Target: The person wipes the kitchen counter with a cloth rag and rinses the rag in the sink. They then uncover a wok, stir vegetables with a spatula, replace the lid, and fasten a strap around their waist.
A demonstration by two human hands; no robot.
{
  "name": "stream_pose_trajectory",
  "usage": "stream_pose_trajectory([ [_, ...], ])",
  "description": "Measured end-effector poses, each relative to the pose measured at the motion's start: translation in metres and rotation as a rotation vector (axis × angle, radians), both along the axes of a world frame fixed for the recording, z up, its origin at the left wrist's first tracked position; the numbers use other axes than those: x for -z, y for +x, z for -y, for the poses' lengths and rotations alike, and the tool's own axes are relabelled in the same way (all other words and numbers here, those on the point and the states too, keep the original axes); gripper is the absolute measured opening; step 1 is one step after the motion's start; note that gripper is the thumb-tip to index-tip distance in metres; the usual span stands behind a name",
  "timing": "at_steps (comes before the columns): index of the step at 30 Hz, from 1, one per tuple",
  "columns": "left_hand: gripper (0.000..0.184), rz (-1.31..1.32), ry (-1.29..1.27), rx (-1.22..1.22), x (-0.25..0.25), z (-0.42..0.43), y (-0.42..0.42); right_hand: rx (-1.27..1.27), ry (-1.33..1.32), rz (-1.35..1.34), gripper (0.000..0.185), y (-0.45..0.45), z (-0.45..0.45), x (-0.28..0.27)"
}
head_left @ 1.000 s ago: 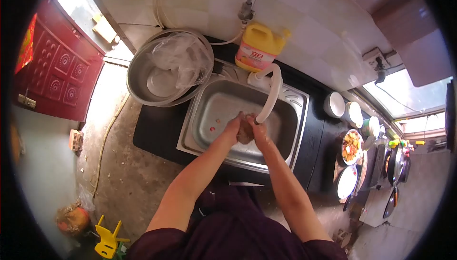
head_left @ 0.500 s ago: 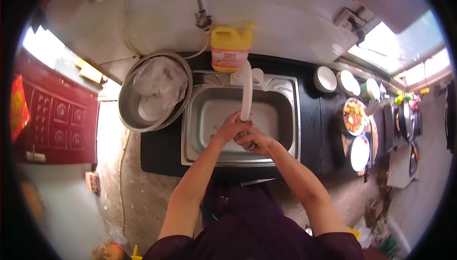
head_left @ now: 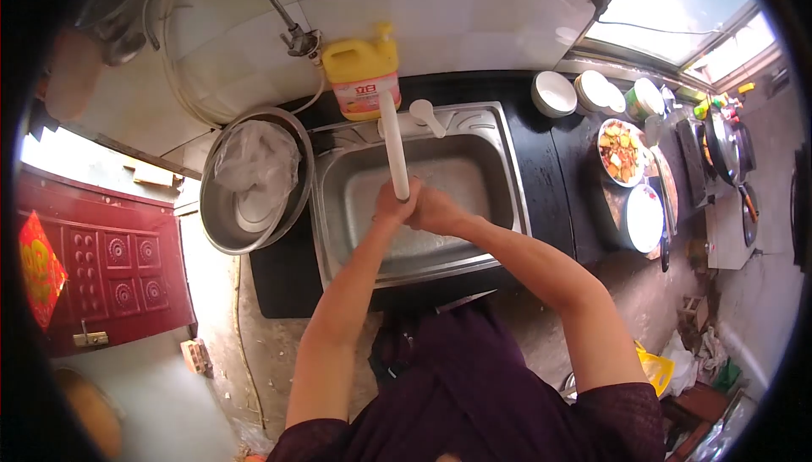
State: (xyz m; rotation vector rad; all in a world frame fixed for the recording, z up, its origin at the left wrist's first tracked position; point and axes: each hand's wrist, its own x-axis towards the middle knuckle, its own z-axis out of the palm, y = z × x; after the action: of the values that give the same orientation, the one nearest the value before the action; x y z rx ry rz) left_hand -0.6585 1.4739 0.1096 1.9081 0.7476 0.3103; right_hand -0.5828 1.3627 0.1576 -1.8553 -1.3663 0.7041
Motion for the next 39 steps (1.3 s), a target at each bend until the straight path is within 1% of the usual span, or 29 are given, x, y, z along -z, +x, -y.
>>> stream_pose_trajectory([
  [2,0.036,-0.018,-0.012,0.109,-0.008,-0.012,-0.006,0.005,-0.094,-0.029,0.042,0.005,-0.002,0.004],
  [3,0.034,-0.027,-0.018,0.162,-0.014,-0.018,-0.01,0.006,-0.142,-0.043,0.046,0.008,-0.004,-0.003],
  [6,0.03,0.054,-0.453,-0.032,-0.006,-0.031,-0.032,0.015,-0.249,0.051,0.048,0.034,0.003,-0.03],
  [9,0.034,-0.02,-0.563,-0.103,-0.026,-0.037,-0.065,0.059,-0.199,-0.087,0.045,0.05,0.001,-0.03],
  [11,0.037,-0.102,-0.143,-0.024,-0.008,-0.035,-0.084,0.07,-0.092,-0.249,0.04,0.04,-0.007,-0.013],
  [12,0.039,-0.143,0.069,0.013,-0.009,-0.035,-0.088,0.072,-0.038,-0.33,0.037,0.032,-0.011,-0.014],
  [14,0.045,-0.011,-0.127,0.009,-0.008,-0.025,-0.083,0.015,-0.04,-0.402,0.035,0.023,-0.014,-0.017],
  [15,0.046,0.029,-0.2,0.023,0.004,-0.022,-0.079,-0.013,-0.042,-0.437,0.034,0.019,-0.015,-0.023],
  [16,0.047,0.067,-0.273,0.036,0.018,-0.019,-0.076,-0.023,-0.056,-0.407,0.037,0.018,-0.015,-0.025],
  [17,0.047,0.077,-0.321,0.063,0.068,-0.021,-0.07,-0.034,-0.071,-0.375,0.041,0.018,-0.014,-0.028],
  [18,0.047,0.092,-0.367,0.091,0.095,-0.021,-0.064,-0.046,-0.085,-0.339,0.044,0.02,-0.013,-0.03],
  [21,0.044,0.032,-0.656,-0.039,0.024,-0.013,-0.051,0.062,-0.056,-0.474,0.038,0.052,0.004,-0.012],
  [23,0.039,0.107,-0.825,-0.203,-0.004,-0.008,-0.055,0.291,0.036,-0.702,0.032,0.071,0.024,-0.016],
  [24,0.037,0.144,-0.906,-0.282,-0.012,-0.006,-0.057,0.413,-0.018,-0.769,0.033,0.076,0.03,-0.011],
  [26,0.038,0.169,-0.898,-0.28,-0.017,0.004,-0.055,0.658,-0.121,-0.902,0.035,0.078,0.04,0.012],
  [27,0.039,0.191,-0.889,-0.276,-0.019,0.008,-0.049,0.705,-0.137,-0.979,0.036,0.073,0.04,0.018],
  [28,0.039,0.137,-0.635,-0.24,-0.009,0.011,-0.044,0.751,-0.15,-1.054,0.037,0.064,0.038,0.023],
  [29,0.04,0.081,-0.381,-0.207,0.01,0.015,-0.039,0.798,-0.164,-1.131,0.038,0.054,0.034,0.026],
  [30,0.04,0.017,-0.13,-0.173,0.02,0.018,-0.032,0.82,-0.218,-1.172,0.037,0.039,0.027,0.027],
  [31,0.047,0.056,-0.375,-0.182,-0.041,0.029,-0.028,0.843,-0.273,-1.216,0.036,0.027,0.021,0.03],
  [34,0.043,0.247,-0.5,-0.184,-0.056,0.037,-0.021,0.366,-0.22,-1.811,0.029,0.02,0.019,0.064],
  [37,0.03,-0.121,0.058,-0.002,-0.092,0.053,-0.029,0.516,0.15,-1.38,0.023,0.006,0.0,0.131],
  [38,0.029,-0.084,0.059,-0.063,-0.082,0.052,-0.029,0.555,0.257,-1.226,0.022,0.001,-0.006,0.155],
  [39,0.028,-0.049,0.062,-0.125,-0.058,0.045,-0.028,0.59,0.361,-1.071,0.021,-0.005,-0.011,0.172],
])
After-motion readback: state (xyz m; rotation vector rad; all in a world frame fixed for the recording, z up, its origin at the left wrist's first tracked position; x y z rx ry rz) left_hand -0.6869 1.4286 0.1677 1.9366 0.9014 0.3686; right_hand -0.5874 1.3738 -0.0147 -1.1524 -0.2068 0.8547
